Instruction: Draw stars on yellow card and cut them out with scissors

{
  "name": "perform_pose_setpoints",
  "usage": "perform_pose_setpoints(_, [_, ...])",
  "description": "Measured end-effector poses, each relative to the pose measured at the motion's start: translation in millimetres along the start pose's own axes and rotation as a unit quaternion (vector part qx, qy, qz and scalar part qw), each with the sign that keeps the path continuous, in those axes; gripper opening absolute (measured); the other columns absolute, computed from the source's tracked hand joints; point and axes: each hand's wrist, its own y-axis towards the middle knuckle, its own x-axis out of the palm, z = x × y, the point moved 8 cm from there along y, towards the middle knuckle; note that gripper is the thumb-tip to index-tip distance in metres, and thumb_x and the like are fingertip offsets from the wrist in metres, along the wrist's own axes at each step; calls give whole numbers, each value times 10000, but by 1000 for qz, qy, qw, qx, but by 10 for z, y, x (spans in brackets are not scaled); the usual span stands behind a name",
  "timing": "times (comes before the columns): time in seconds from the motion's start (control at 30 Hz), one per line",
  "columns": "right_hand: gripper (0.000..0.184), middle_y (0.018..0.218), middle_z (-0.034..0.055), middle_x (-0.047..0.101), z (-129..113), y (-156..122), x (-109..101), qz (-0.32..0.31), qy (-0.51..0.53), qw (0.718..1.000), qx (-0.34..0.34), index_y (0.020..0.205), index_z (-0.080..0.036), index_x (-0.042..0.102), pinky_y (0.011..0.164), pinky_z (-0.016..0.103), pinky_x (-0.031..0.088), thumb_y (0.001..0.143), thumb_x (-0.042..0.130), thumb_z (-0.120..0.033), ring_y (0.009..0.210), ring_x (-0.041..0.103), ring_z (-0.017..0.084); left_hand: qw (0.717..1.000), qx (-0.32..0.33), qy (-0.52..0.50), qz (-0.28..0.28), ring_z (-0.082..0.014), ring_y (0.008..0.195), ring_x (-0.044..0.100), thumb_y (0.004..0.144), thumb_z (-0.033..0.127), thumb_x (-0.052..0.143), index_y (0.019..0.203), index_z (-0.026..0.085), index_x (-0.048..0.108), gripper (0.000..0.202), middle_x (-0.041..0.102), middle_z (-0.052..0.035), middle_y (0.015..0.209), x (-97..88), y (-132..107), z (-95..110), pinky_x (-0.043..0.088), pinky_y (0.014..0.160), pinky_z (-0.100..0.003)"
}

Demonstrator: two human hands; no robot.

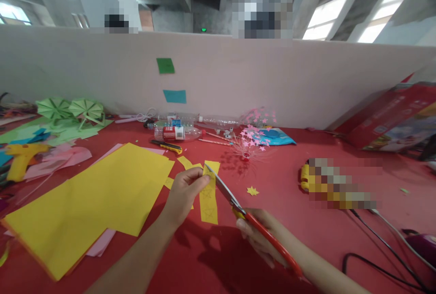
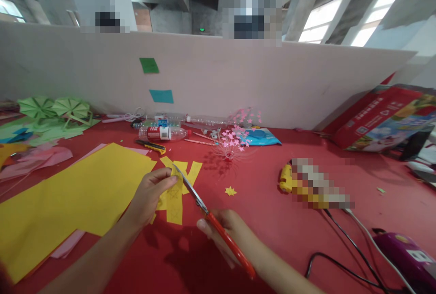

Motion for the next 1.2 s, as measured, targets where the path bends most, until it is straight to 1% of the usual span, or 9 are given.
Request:
perform_pose_setpoints(0.23, [468,339,-100,347,-47,-9,-2,7,-7,1000,11,617,-213,368,324,176,194,795,524,-617,270,300,40,1000,-4,-8,1,-105,570,292,714,325,591,538,190,387,301,294,47,584,-4,3,-8,270,544,-234])
perform_pose_setpoints(0.5, [463,346,-105,341,-27,9,-12,12,1,1000,-4,621,-214,366,313,173,201,795,540,-606,275,311,46,1000,-8,-25,12,-94,556,299,702,325,612,537,185,394,308,301,52,575,-12,-3,-7,279,535,-220])
perform_pose_setpoints(0.6, [465,336,-105,342,3,29,-23,14,0,1000,-1,623,-216,365,308,171,208,795,528,-615,268,309,47,998,-23,-55,8,-89,542,339,694,328,637,550,182,437,286,359,50,570,-4,-3,-35,304,526,-214])
perform_pose_setpoints(0.7, [501,345,-110,331,40,62,-57,24,3,1000,4,618,-222,353,286,173,214,746,541,-669,256,300,46,995,-47,-91,-2,-98,542,418,684,325,661,588,177,512,231,463,34,579,6,8,-86,351,535,-219])
perform_pose_setpoints(0.8, [523,348,-111,315,49,74,-96,38,-1,999,1,609,-224,339,288,177,204,730,540,-691,253,296,44,993,-45,-106,1,-122,593,514,682,306,672,631,171,581,171,581,4,622,-19,33,-100,402,595,-233])
perform_pose_setpoints(0.87, [525,344,-113,305,42,69,-111,45,1,999,-3,610,-222,337,300,177,197,739,528,-694,253,288,41,991,-43,-125,7,-136,635,561,686,285,674,666,171,605,134,625,-4,635,-40,49,-101,427,666,-247])
perform_pose_setpoints(1.0, [518,344,-115,306,48,70,-122,57,13,998,-6,613,-217,342,312,169,200,743,542,-677,260,289,36,985,-41,-167,20,-133,643,597,681,240,685,700,177,602,105,628,21,597,-69,74,-92,438,752,-266])
perform_pose_setpoints(1.1, [522,340,-119,297,86,88,-123,61,14,998,5,605,-219,337,297,166,198,726,558,-677,252,284,36,982,-37,-184,36,-121,601,595,671,217,697,705,178,591,119,605,44,588,-93,83,-90,444,735,-269])
perform_pose_setpoints(1.2, [512,337,-115,313,80,93,-123,59,11,998,3,607,-219,346,289,169,205,733,549,-672,250,294,41,982,-23,-179,47,-110,581,586,682,215,696,709,179,593,113,596,54,592,-117,87,-84,441,714,-260])
